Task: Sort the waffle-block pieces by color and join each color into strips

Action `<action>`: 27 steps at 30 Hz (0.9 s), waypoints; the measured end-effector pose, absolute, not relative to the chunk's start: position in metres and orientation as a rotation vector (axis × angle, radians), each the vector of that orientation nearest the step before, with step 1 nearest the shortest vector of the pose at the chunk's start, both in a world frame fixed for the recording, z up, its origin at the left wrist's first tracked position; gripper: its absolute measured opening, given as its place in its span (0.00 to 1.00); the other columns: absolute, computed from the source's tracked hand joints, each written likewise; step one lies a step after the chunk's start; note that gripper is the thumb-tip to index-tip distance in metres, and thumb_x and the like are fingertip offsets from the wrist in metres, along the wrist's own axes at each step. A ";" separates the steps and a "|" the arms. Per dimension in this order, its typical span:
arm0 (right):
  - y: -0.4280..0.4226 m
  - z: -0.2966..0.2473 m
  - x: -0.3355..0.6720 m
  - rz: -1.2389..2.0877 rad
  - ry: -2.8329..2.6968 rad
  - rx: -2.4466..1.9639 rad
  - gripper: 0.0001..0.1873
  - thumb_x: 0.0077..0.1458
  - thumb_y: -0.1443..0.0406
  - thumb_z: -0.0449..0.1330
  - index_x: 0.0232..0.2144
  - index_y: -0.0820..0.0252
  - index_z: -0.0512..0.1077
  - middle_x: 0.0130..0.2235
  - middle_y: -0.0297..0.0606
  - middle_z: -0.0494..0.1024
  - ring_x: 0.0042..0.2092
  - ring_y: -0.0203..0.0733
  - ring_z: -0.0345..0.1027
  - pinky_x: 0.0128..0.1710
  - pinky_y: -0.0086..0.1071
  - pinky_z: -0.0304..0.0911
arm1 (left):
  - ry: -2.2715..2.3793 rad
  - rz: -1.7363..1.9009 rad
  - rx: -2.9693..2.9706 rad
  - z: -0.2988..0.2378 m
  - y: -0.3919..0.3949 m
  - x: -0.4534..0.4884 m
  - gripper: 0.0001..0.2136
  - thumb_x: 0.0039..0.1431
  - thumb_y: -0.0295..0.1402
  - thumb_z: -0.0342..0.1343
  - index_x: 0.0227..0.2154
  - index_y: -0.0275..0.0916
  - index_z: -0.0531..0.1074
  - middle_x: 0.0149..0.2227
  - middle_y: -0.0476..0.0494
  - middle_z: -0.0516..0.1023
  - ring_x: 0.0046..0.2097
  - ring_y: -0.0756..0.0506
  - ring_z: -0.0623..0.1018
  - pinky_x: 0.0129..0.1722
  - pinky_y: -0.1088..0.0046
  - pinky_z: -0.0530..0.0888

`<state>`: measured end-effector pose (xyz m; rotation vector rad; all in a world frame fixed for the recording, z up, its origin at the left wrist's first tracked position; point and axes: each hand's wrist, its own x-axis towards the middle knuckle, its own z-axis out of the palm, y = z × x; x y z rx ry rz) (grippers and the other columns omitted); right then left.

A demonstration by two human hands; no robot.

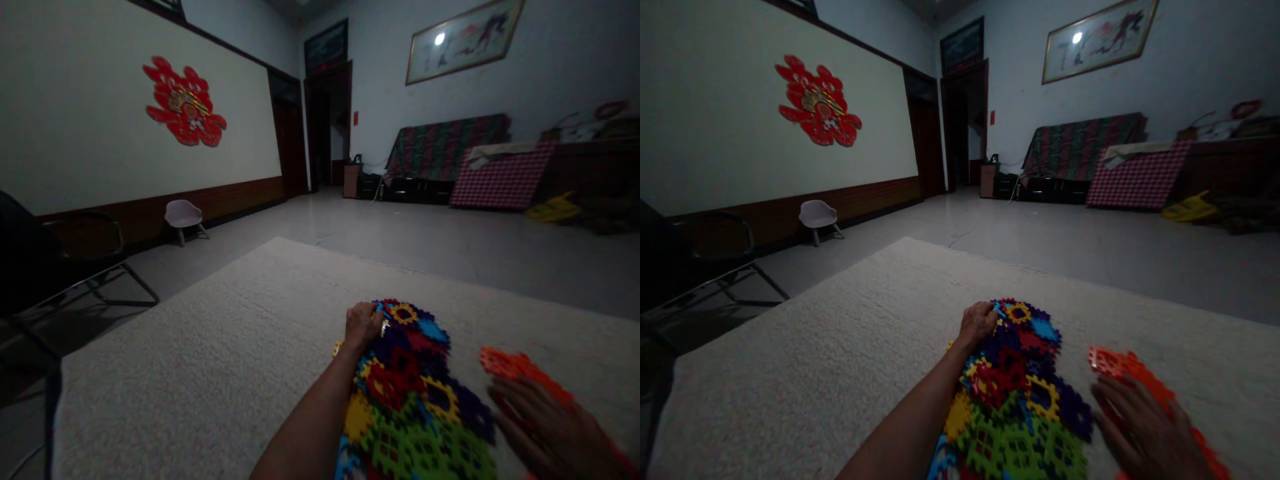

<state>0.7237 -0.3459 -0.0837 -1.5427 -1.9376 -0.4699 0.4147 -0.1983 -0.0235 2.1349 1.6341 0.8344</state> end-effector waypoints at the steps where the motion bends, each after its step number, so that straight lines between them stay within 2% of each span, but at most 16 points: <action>1: -0.349 -0.083 0.726 -0.463 -2.004 -1.544 0.14 0.54 0.55 0.53 0.39 0.37 0.77 0.44 0.40 0.82 0.50 0.62 0.72 0.45 0.59 0.63 | 1.630 0.828 2.132 -0.022 -0.199 0.415 0.16 0.65 0.35 0.48 0.51 0.43 0.75 0.51 0.44 0.79 0.55 0.45 0.75 0.59 0.68 0.67; 4: -0.363 -0.064 0.723 -0.419 -2.037 -1.638 0.15 0.56 0.57 0.52 0.41 0.48 0.76 0.46 0.43 0.81 0.53 0.61 0.70 0.47 0.58 0.61 | 1.627 0.820 2.119 -0.018 -0.203 0.414 0.15 0.65 0.35 0.49 0.50 0.43 0.75 0.53 0.45 0.79 0.56 0.47 0.75 0.58 0.70 0.67; 7: -0.385 -0.034 0.707 -0.258 -2.073 -1.727 0.17 0.55 0.61 0.53 0.46 0.53 0.75 0.50 0.46 0.78 0.57 0.57 0.65 0.55 0.55 0.56 | 1.611 0.780 2.117 -0.016 -0.206 0.412 0.16 0.66 0.35 0.48 0.52 0.42 0.74 0.55 0.44 0.78 0.56 0.46 0.75 0.58 0.70 0.68; 9: -0.399 -0.017 0.694 -0.114 -2.096 -1.756 0.17 0.54 0.62 0.55 0.46 0.53 0.73 0.54 0.45 0.75 0.60 0.56 0.62 0.58 0.57 0.52 | 1.595 0.755 2.109 -0.018 -0.204 0.410 0.17 0.66 0.36 0.47 0.52 0.43 0.74 0.54 0.45 0.78 0.56 0.45 0.75 0.57 0.69 0.69; 11: -0.407 -0.006 0.684 -0.023 -2.120 -1.751 0.14 0.52 0.63 0.56 0.42 0.53 0.73 0.56 0.43 0.72 0.60 0.55 0.59 0.60 0.57 0.48 | 1.599 0.745 2.107 -0.022 -0.199 0.408 0.17 0.66 0.37 0.47 0.53 0.42 0.74 0.55 0.43 0.78 0.56 0.44 0.75 0.56 0.68 0.70; 14: -0.405 -0.001 0.681 -0.045 -2.090 -1.710 0.12 0.50 0.70 0.55 0.38 0.55 0.73 0.51 0.41 0.74 0.57 0.51 0.61 0.60 0.54 0.47 | 1.583 0.751 2.123 -0.026 -0.194 0.406 0.19 0.65 0.38 0.47 0.54 0.41 0.74 0.55 0.42 0.78 0.55 0.42 0.76 0.54 0.67 0.71; 16: -0.395 -0.004 0.684 -0.081 -2.086 -1.670 0.14 0.51 0.72 0.55 0.40 0.56 0.73 0.50 0.42 0.75 0.56 0.50 0.62 0.60 0.52 0.48 | 1.579 0.747 2.133 -0.026 -0.194 0.404 0.19 0.65 0.38 0.46 0.53 0.41 0.74 0.54 0.43 0.79 0.53 0.42 0.77 0.53 0.68 0.72; 18: -0.377 -0.009 0.686 -0.115 -2.081 -1.657 0.16 0.53 0.71 0.56 0.45 0.56 0.72 0.53 0.43 0.74 0.58 0.51 0.61 0.60 0.52 0.48 | 1.583 0.739 2.136 -0.025 -0.195 0.404 0.19 0.65 0.39 0.46 0.53 0.41 0.74 0.53 0.42 0.79 0.52 0.42 0.78 0.52 0.67 0.73; 21: -0.347 -0.013 0.687 -0.158 -2.010 -1.783 0.18 0.57 0.69 0.55 0.50 0.55 0.71 0.58 0.44 0.71 0.61 0.54 0.56 0.62 0.58 0.44 | 1.594 0.740 2.131 -0.022 -0.196 0.403 0.19 0.64 0.39 0.47 0.52 0.41 0.75 0.53 0.42 0.79 0.52 0.41 0.78 0.51 0.67 0.74; 25: -0.326 -0.006 0.691 -0.054 -2.026 -1.945 0.12 0.58 0.70 0.53 0.41 0.56 0.74 0.51 0.44 0.76 0.56 0.53 0.60 0.59 0.66 0.44 | 1.618 0.751 2.102 -0.020 -0.196 0.404 0.18 0.63 0.39 0.48 0.51 0.42 0.76 0.52 0.44 0.80 0.52 0.41 0.78 0.52 0.66 0.73; 27: -0.334 -0.001 0.696 -0.072 -1.980 -1.952 0.13 0.58 0.69 0.53 0.43 0.57 0.74 0.54 0.46 0.74 0.57 0.54 0.60 0.59 0.66 0.44 | 1.618 0.746 2.085 -0.020 -0.196 0.404 0.18 0.63 0.39 0.48 0.50 0.43 0.76 0.53 0.44 0.79 0.53 0.41 0.77 0.53 0.66 0.73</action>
